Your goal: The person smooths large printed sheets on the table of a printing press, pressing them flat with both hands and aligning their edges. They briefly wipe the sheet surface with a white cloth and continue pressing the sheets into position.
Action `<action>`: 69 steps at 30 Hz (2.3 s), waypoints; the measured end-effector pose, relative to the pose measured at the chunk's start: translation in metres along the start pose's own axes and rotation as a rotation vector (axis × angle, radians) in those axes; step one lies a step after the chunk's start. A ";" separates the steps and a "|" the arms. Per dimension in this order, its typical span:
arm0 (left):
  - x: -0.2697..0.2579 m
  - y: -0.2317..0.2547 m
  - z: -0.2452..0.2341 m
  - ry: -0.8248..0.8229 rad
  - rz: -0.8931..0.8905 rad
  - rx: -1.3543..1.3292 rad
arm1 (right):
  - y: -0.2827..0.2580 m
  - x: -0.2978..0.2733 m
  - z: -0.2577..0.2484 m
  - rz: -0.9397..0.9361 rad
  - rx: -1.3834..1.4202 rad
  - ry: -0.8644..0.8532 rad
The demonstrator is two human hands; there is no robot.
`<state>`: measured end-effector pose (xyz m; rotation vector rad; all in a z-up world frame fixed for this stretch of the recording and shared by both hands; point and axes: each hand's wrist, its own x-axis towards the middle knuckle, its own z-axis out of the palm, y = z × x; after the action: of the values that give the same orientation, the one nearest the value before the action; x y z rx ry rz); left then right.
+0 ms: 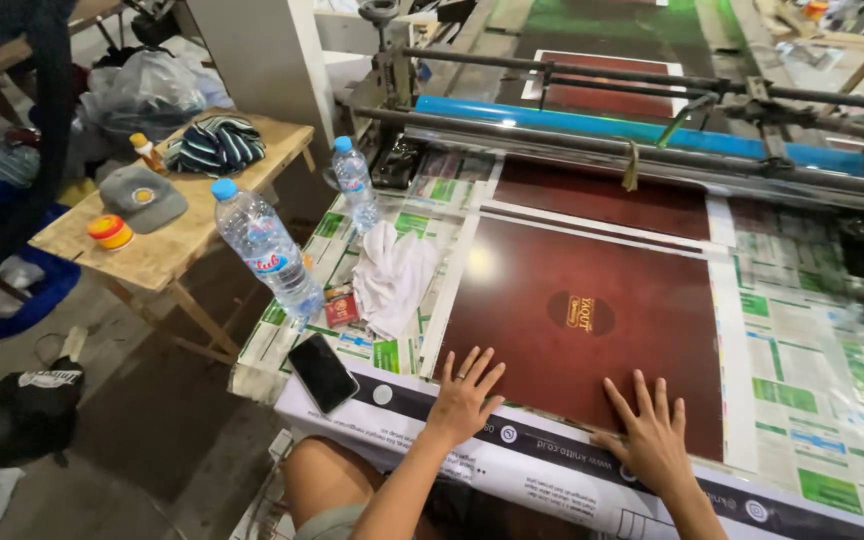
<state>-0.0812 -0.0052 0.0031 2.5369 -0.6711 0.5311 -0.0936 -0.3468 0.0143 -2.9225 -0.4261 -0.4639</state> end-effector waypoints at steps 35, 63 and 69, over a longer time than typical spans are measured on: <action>-0.010 0.006 -0.010 0.093 0.330 -0.024 | -0.042 -0.011 0.041 0.131 -0.105 0.126; 0.004 0.015 -0.016 0.057 0.304 0.057 | 0.082 0.202 0.068 0.249 -0.093 -0.266; -0.003 0.011 -0.013 0.065 0.297 0.066 | 0.071 0.204 0.070 0.263 -0.079 -0.290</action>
<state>-0.0930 -0.0060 0.0163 2.4812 -1.0290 0.7430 0.1330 -0.3494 0.0069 -3.0693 -0.0515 -0.0206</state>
